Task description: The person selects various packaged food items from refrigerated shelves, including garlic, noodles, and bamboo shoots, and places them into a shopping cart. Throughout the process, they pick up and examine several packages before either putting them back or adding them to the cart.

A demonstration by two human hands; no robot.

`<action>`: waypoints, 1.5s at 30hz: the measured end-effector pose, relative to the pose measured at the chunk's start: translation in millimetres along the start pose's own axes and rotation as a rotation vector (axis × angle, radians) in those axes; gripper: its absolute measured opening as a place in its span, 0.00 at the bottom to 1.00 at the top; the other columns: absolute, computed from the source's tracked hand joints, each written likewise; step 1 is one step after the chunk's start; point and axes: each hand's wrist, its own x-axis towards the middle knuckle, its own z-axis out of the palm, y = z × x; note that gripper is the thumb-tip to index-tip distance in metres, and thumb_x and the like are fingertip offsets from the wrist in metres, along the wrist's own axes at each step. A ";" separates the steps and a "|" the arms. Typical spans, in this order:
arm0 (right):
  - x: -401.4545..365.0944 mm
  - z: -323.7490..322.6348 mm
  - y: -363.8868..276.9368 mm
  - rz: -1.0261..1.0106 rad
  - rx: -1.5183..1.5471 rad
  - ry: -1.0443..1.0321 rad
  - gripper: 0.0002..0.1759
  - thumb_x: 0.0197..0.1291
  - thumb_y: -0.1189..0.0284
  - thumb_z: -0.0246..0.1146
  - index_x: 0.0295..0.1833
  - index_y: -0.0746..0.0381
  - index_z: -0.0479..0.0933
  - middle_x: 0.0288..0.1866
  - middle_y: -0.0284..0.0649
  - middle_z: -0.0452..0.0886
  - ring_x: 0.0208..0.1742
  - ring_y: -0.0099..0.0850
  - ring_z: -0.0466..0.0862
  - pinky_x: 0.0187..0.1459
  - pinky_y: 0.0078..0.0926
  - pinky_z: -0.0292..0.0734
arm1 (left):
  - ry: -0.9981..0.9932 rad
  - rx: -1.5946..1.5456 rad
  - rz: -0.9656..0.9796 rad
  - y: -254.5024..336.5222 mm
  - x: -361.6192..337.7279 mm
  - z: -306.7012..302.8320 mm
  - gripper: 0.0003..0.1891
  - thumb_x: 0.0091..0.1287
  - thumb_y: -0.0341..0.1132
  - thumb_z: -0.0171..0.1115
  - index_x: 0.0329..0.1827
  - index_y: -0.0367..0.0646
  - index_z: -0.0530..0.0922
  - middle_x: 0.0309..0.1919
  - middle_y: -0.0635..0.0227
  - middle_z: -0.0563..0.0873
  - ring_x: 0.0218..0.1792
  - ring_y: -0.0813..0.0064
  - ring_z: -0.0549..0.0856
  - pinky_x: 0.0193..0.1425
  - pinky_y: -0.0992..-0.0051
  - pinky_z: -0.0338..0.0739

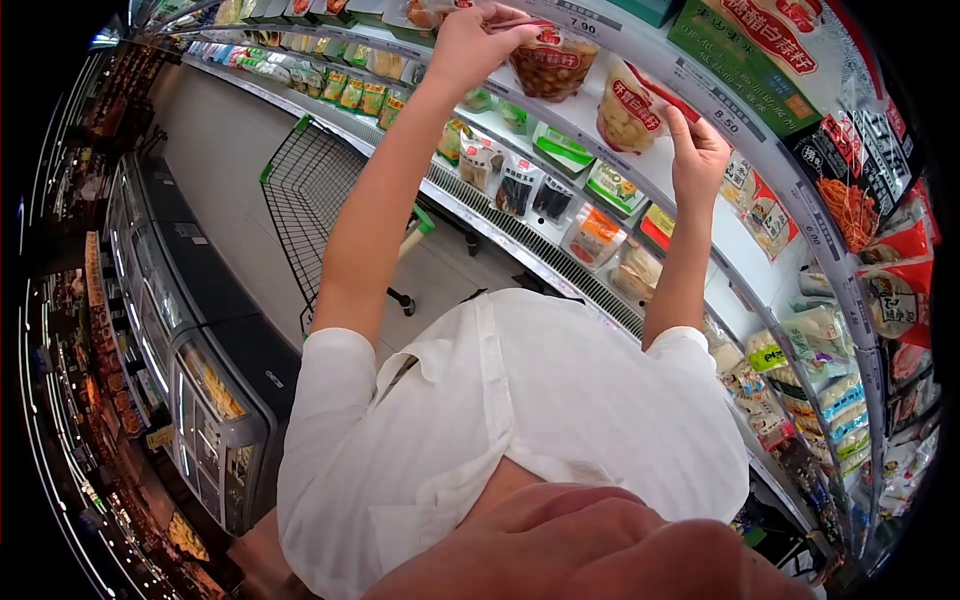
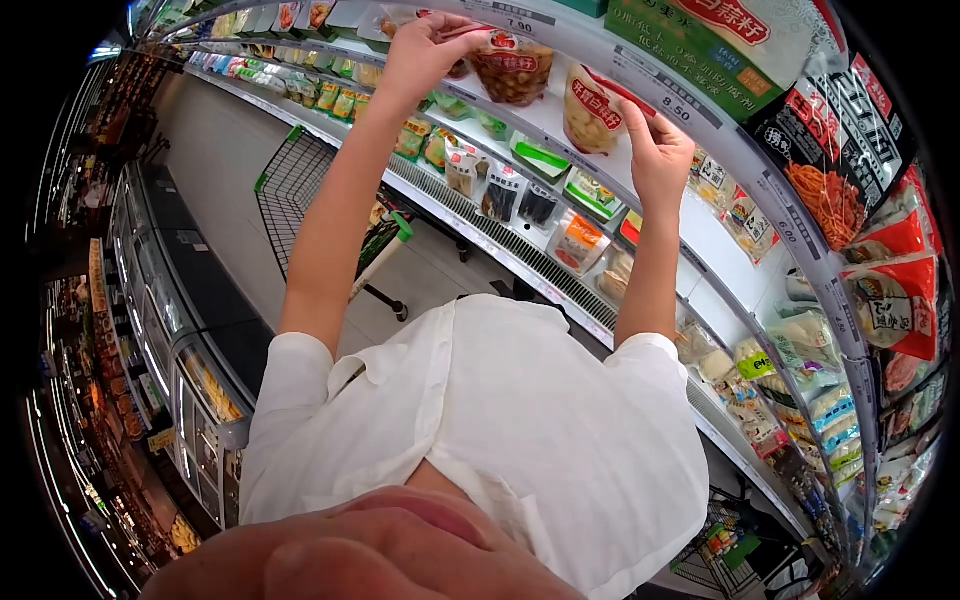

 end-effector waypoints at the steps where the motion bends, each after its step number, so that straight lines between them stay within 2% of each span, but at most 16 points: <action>1: 2.0 -4.5 4.4 0.008 -0.019 -0.022 0.19 0.73 0.65 0.78 0.56 0.71 0.92 0.48 0.37 0.95 0.47 0.20 0.87 0.52 0.20 0.80 | -0.059 0.132 0.053 4.8 2.6 -3.2 0.21 0.76 0.42 0.76 0.63 0.35 0.89 0.41 0.66 0.94 0.39 0.76 0.93 0.47 0.75 0.88; 2: 5.2 -4.5 10.0 0.012 -0.014 -0.021 0.19 0.73 0.65 0.78 0.56 0.71 0.92 0.48 0.37 0.95 0.47 0.20 0.87 0.52 0.20 0.80 | -0.062 0.138 0.050 9.0 4.1 -7.9 0.21 0.76 0.42 0.76 0.63 0.35 0.89 0.41 0.66 0.94 0.39 0.76 0.93 0.47 0.75 0.88; 4: 4.0 1.9 -0.5 -0.024 -0.138 -0.016 0.24 0.70 0.61 0.80 0.56 0.73 0.92 0.47 0.37 0.95 0.47 0.21 0.87 0.51 0.22 0.81 | -0.104 0.567 0.166 17.6 -5.7 -13.8 0.17 0.78 0.44 0.74 0.54 0.37 0.93 0.39 0.65 0.95 0.37 0.78 0.92 0.43 0.73 0.86; 6: 7.2 3.2 -4.6 0.003 -0.242 -0.008 0.28 0.67 0.55 0.83 0.58 0.69 0.92 0.47 0.39 0.96 0.47 0.22 0.88 0.52 0.23 0.82 | -0.089 0.553 0.194 23.5 -19.1 -11.4 0.16 0.79 0.44 0.72 0.54 0.39 0.93 0.40 0.65 0.94 0.33 0.75 0.90 0.40 0.71 0.83; 8: 14.4 3.4 6.3 0.044 -0.452 -0.048 0.18 0.77 0.62 0.75 0.56 0.68 0.92 0.46 0.35 0.95 0.47 0.20 0.86 0.53 0.23 0.80 | -0.044 0.650 0.288 36.2 -39.4 -12.0 0.13 0.79 0.42 0.71 0.52 0.41 0.93 0.40 0.68 0.93 0.34 0.71 0.91 0.39 0.71 0.83; 13: 10.1 17.9 -31.6 -0.200 -0.412 -0.258 0.14 0.76 0.67 0.74 0.53 0.68 0.90 0.46 0.40 0.93 0.46 0.25 0.87 0.52 0.23 0.81 | 0.093 0.672 0.554 52.6 -70.2 -28.6 0.08 0.75 0.37 0.74 0.49 0.43 0.93 0.39 0.68 0.91 0.33 0.64 0.90 0.39 0.68 0.84; 15: 4.5 27.3 -28.5 -0.400 -0.347 -0.323 0.08 0.73 0.75 0.72 0.50 0.70 0.88 0.46 0.43 0.91 0.44 0.32 0.89 0.50 0.25 0.81 | 0.122 0.708 0.546 72.3 -84.6 -51.6 0.07 0.74 0.35 0.75 0.48 0.44 0.94 0.37 0.68 0.91 0.33 0.64 0.90 0.38 0.69 0.84; 18: -13.5 43.7 -50.4 -0.560 -0.403 -0.354 0.06 0.73 0.79 0.69 0.51 0.70 0.88 0.45 0.44 0.91 0.45 0.34 0.89 0.51 0.25 0.81 | 0.166 0.815 0.505 95.6 -117.2 -97.2 0.05 0.71 0.33 0.77 0.46 0.43 0.94 0.33 0.68 0.90 0.31 0.66 0.89 0.36 0.69 0.83; 22: -24.6 79.7 -77.1 -0.592 -0.271 -0.292 0.06 0.72 0.79 0.69 0.47 0.72 0.87 0.42 0.47 0.89 0.42 0.36 0.87 0.47 0.29 0.80 | 0.137 0.936 0.357 85.2 -179.4 -173.7 0.04 0.69 0.31 0.78 0.44 0.43 0.94 0.28 0.68 0.88 0.28 0.68 0.86 0.33 0.69 0.79; 24: -37.5 108.5 -74.6 -0.500 -0.164 -0.319 0.09 0.73 0.76 0.70 0.45 0.73 0.85 0.37 0.44 0.86 0.37 0.33 0.82 0.41 0.27 0.74 | 0.181 0.916 0.293 64.7 -217.1 -209.3 0.05 0.69 0.32 0.78 0.44 0.42 0.94 0.27 0.67 0.87 0.26 0.67 0.83 0.31 0.67 0.75; 25: -40.2 131.9 -78.3 -0.559 -0.224 -0.396 0.12 0.74 0.73 0.69 0.43 0.74 0.84 0.33 0.41 0.82 0.33 0.30 0.78 0.38 0.25 0.68 | 0.166 0.925 0.230 52.8 -237.7 -227.6 0.05 0.70 0.33 0.77 0.44 0.42 0.94 0.27 0.68 0.87 0.25 0.66 0.82 0.31 0.67 0.75; 34: -113.2 388.8 -20.2 -0.217 -0.270 -0.800 0.08 0.77 0.75 0.70 0.46 0.71 0.87 0.33 0.38 0.81 0.32 0.25 0.76 0.37 0.23 0.69 | 0.387 0.902 -0.335 -102.3 -366.2 -399.1 0.11 0.77 0.40 0.70 0.44 0.42 0.94 0.28 0.62 0.88 0.27 0.59 0.82 0.36 0.61 0.75; 38: -136.7 518.4 31.4 -0.190 -0.422 -0.836 0.11 0.78 0.69 0.70 0.49 0.68 0.88 0.32 0.42 0.83 0.31 0.30 0.78 0.36 0.27 0.72 | 0.487 0.736 -0.585 -181.7 -392.0 -454.4 0.14 0.78 0.43 0.69 0.46 0.40 0.93 0.28 0.60 0.88 0.26 0.62 0.83 0.35 0.64 0.76; 41: -147.4 596.2 82.7 -0.201 -0.569 -0.891 0.12 0.78 0.67 0.71 0.46 0.66 0.89 0.31 0.47 0.83 0.28 0.36 0.81 0.34 0.33 0.75 | 0.651 0.505 -0.743 -254.0 -407.9 -490.4 0.19 0.78 0.48 0.69 0.50 0.37 0.92 0.27 0.59 0.89 0.26 0.75 0.83 0.35 0.70 0.77; 44: -156.1 662.4 149.8 -0.265 -0.724 -0.962 0.16 0.77 0.58 0.70 0.43 0.61 0.91 0.30 0.50 0.88 0.29 0.50 0.87 0.33 0.44 0.79 | 0.602 0.412 -0.861 -326.7 -409.3 -518.3 0.20 0.79 0.49 0.68 0.50 0.37 0.92 0.26 0.59 0.89 0.26 0.75 0.82 0.36 0.69 0.77; 45: -160.0 682.2 169.8 -0.267 -0.728 -0.965 0.16 0.77 0.58 0.70 0.43 0.61 0.91 0.30 0.50 0.88 0.29 0.50 0.87 0.33 0.44 0.79 | 0.599 0.424 -0.829 -356.3 -409.7 -521.5 0.20 0.79 0.49 0.66 0.48 0.37 0.92 0.27 0.57 0.90 0.27 0.69 0.85 0.37 0.65 0.79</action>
